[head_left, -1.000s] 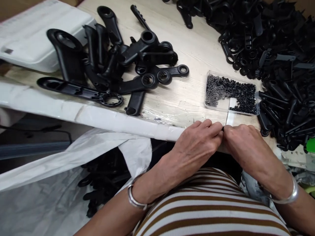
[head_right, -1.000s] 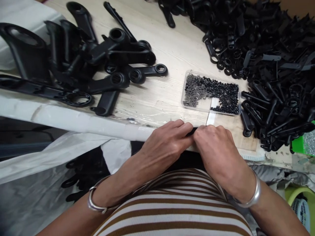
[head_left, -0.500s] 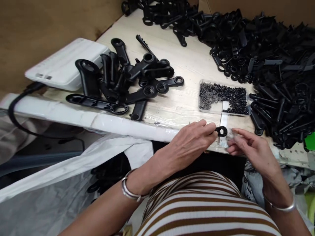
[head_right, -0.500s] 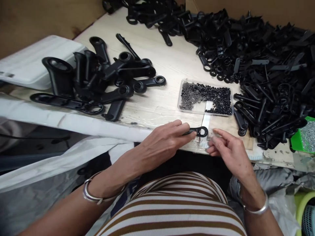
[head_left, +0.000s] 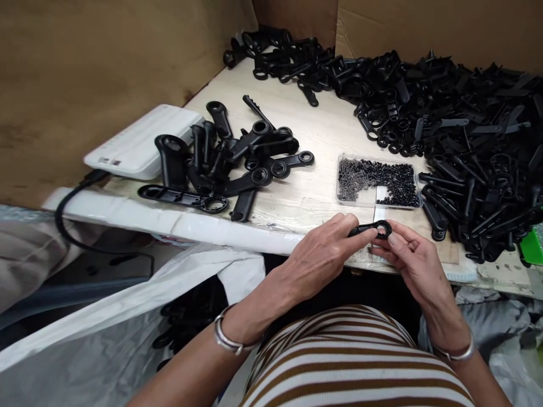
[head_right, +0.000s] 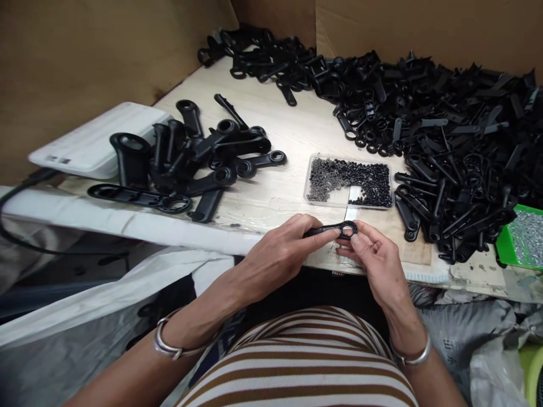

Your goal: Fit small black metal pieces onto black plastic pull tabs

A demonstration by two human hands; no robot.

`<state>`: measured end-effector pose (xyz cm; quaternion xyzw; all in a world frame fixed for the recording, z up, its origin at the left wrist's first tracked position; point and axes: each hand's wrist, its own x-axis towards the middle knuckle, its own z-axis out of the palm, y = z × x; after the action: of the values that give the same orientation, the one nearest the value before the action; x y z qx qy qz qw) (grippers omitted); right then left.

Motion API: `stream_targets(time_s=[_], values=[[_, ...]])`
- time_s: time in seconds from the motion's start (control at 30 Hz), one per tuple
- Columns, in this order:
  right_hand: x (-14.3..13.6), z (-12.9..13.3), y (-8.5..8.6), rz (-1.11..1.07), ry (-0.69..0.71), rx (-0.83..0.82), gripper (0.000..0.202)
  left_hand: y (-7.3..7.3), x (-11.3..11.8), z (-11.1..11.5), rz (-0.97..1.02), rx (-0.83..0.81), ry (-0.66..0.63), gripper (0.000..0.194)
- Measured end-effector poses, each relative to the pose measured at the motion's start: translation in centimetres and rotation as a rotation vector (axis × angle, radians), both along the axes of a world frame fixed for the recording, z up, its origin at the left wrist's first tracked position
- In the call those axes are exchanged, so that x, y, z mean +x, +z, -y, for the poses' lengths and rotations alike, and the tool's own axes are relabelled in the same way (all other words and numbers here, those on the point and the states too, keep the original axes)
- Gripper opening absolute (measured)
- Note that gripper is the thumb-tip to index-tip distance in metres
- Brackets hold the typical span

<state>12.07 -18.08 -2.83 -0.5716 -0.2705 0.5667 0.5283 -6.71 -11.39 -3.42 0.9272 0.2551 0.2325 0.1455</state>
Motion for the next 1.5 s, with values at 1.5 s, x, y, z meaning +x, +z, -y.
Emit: stream_targets(time_s=[1.5], values=[[3.3, -2.3, 5.2, 0.555, 0.028, 0.137, 0.054, 0.7, 2.3, 1.7, 0.426, 0.046, 0.007, 0.034]])
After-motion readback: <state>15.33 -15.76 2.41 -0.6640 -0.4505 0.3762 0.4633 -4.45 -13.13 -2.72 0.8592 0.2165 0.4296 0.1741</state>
